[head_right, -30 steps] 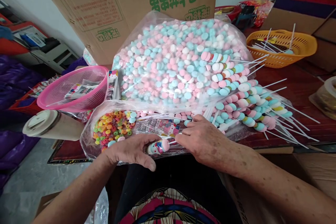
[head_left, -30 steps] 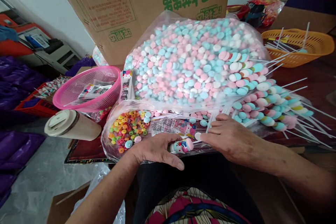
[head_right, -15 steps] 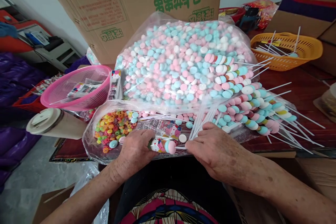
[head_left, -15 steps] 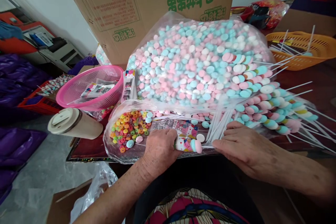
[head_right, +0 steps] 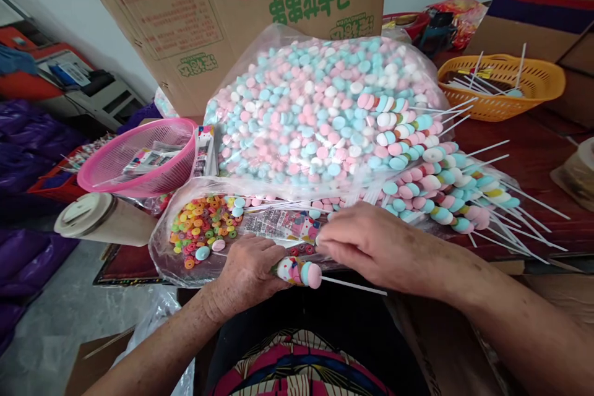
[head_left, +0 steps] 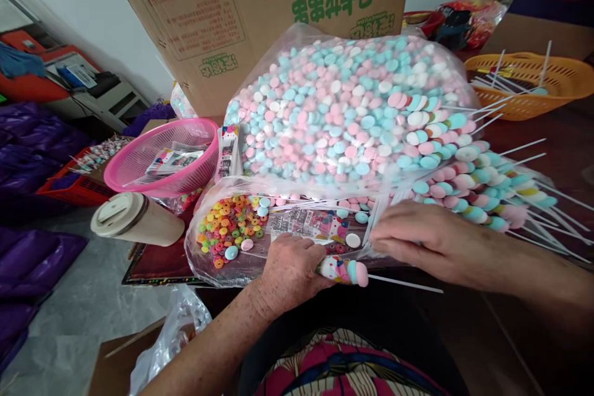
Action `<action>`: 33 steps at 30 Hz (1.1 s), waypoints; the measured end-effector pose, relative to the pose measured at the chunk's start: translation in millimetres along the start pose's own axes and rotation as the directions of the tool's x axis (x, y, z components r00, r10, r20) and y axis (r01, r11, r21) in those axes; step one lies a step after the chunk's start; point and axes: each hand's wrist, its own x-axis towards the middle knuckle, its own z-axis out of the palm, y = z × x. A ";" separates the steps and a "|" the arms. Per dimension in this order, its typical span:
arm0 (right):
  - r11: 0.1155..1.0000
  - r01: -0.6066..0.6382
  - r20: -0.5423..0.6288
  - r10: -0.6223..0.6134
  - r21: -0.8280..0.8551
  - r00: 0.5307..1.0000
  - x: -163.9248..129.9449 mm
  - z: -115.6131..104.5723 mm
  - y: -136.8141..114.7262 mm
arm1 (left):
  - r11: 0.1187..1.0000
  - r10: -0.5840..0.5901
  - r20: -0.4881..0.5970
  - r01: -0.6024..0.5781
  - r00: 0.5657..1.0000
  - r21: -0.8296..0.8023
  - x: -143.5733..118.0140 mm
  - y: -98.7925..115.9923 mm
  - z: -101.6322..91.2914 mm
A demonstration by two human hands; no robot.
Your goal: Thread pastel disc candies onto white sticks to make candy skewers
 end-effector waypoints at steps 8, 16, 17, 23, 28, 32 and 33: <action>0.978 0.159 0.365 -0.101 -0.134 0.926 40.2 21.2 -7.0 | 0.999 0.019 0.009 -0.019 1.000 -0.042 3.3 3.3 6.2; 0.936 0.181 -0.064 -0.209 -0.304 0.976 17.8 6.5 2.8 | 0.953 -0.202 0.218 0.243 0.955 -0.180 -1.5 -3.9 6.1; 0.949 0.129 -0.105 -0.165 -0.288 0.981 11.0 1.6 6.1 | 0.943 -0.222 0.223 0.267 0.949 -0.197 -2.5 -5.1 5.7; 0.978 -0.013 -0.121 -0.012 -0.208 0.993 -27.1 10.0 20.4 | 0.898 -0.259 0.189 0.308 0.947 -0.313 -4.0 -9.1 2.0; 0.995 -0.095 -0.090 0.097 0.028 0.991 -16.8 19.2 9.6 | 0.838 -0.206 0.258 0.307 0.944 -0.451 6.2 -1.8 -4.1; 0.989 -0.117 0.037 0.114 0.090 0.993 -3.6 14.2 7.1 | 0.747 -0.127 0.313 0.298 0.941 -0.594 15.2 4.4 -9.0; 0.989 -0.118 0.065 0.112 0.084 0.992 -3.3 13.7 8.6 | 0.727 -0.113 0.315 0.294 0.942 -0.620 16.3 4.5 -9.9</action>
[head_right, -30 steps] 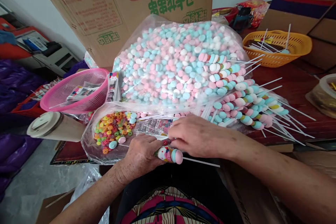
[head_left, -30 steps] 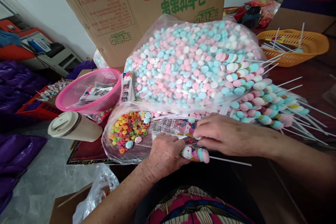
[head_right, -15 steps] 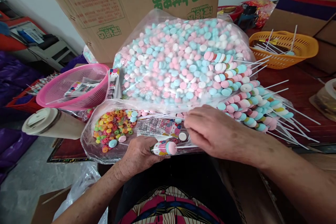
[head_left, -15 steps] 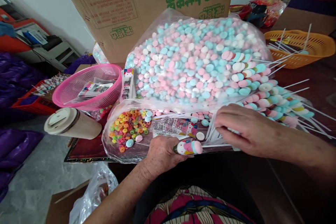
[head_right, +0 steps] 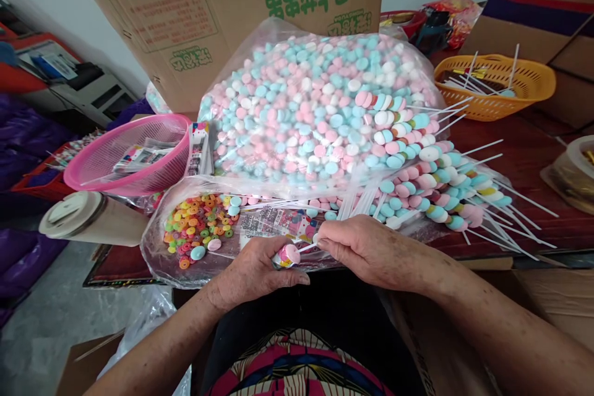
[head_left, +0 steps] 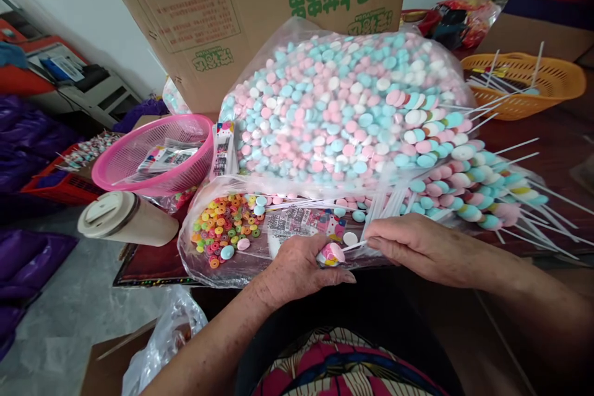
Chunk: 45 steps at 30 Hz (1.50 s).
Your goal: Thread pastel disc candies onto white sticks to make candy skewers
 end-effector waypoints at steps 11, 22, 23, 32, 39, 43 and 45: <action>0.996 -0.045 0.115 0.037 0.072 0.993 -5.5 19.6 -1.2 | 0.880 0.005 -0.042 0.015 0.999 0.475 5.5 -1.0 5.0; 0.999 0.018 -0.086 -0.020 -0.028 0.996 -0.8 18.4 4.2 | 0.955 0.062 0.167 -0.010 0.984 -0.296 -10.9 -12.9 -30.2; 0.999 0.026 -0.092 -0.029 -0.030 0.995 -1.7 15.3 4.5 | 0.940 0.066 0.219 0.013 0.973 -0.341 -13.5 -15.5 -30.2; 0.999 0.019 -0.031 -0.020 -0.025 0.999 20.1 26.8 5.8 | 0.695 -0.245 0.226 0.333 0.943 -0.637 -22.3 -5.2 30.8; 0.854 -0.155 -0.217 0.294 0.496 0.931 24.1 49.1 -3.4 | 0.662 -0.449 -0.001 0.332 0.893 -0.672 -29.0 -6.3 37.3; 0.735 -0.183 -0.030 0.267 0.653 0.963 16.5 86.2 -21.8 | 0.915 -0.277 -0.217 0.189 0.936 -0.355 -37.0 -3.6 36.4; 0.787 -0.140 -0.096 0.244 0.601 0.965 15.5 101.7 -28.8 | 0.900 -0.236 -0.140 0.162 0.962 -0.405 -41.0 -5.3 34.2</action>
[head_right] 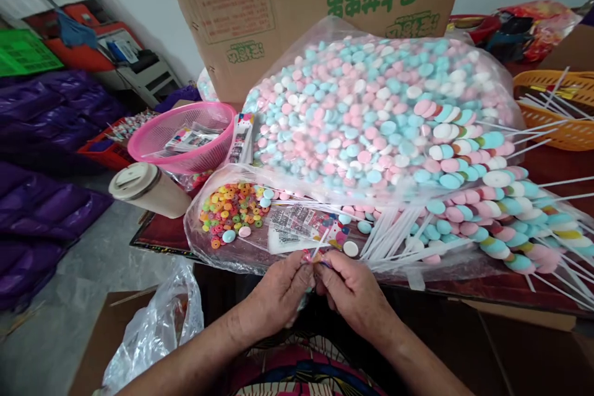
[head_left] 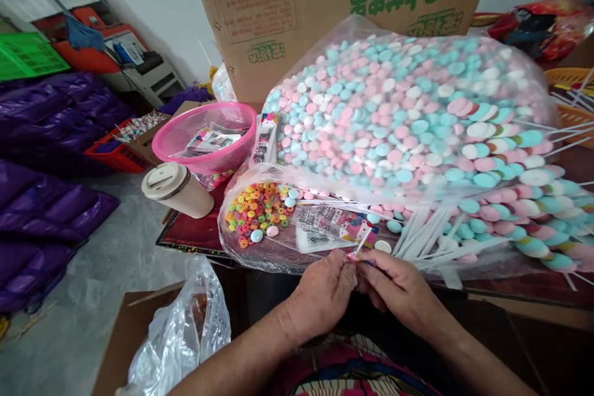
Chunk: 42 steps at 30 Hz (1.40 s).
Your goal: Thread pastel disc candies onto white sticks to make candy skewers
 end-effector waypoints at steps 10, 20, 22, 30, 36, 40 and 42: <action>0.701 0.325 -0.201 -0.557 -0.635 0.806 35.3 -4.2 -20.9 | 0.910 -0.161 0.281 0.253 0.946 -0.329 0.8 -18.3 -35.5; 0.251 0.735 0.538 -0.542 -0.630 0.646 34.7 18.4 -14.8 | 0.976 -0.032 0.533 -0.088 0.846 0.199 -14.2 -12.7 -56.7; 0.674 0.547 0.485 -0.307 -0.497 0.819 30.0 26.7 -13.1 | 0.778 0.016 0.414 -0.272 0.910 0.567 -22.3 -5.9 -56.3; 0.865 -0.420 0.662 0.146 0.276 0.735 52.8 44.5 -26.1 | 0.489 0.613 -0.045 -0.334 0.789 0.806 -59.3 -43.4 -59.4; 0.771 0.190 0.124 -0.144 -0.607 0.982 128.1 63.4 -24.7 | 0.991 -0.129 -0.595 0.091 0.793 -0.094 -67.4 -62.9 -56.9; 0.694 0.210 0.122 -0.174 -0.689 0.977 149.9 94.6 -16.3 | 0.865 -0.422 -0.496 0.174 0.759 -0.471 -64.7 -62.1 -54.2; 0.679 0.231 0.121 -0.206 -0.697 0.971 148.9 94.5 -17.4 | 0.797 -0.500 -0.435 0.200 0.749 -0.570 -64.0 -63.2 -56.8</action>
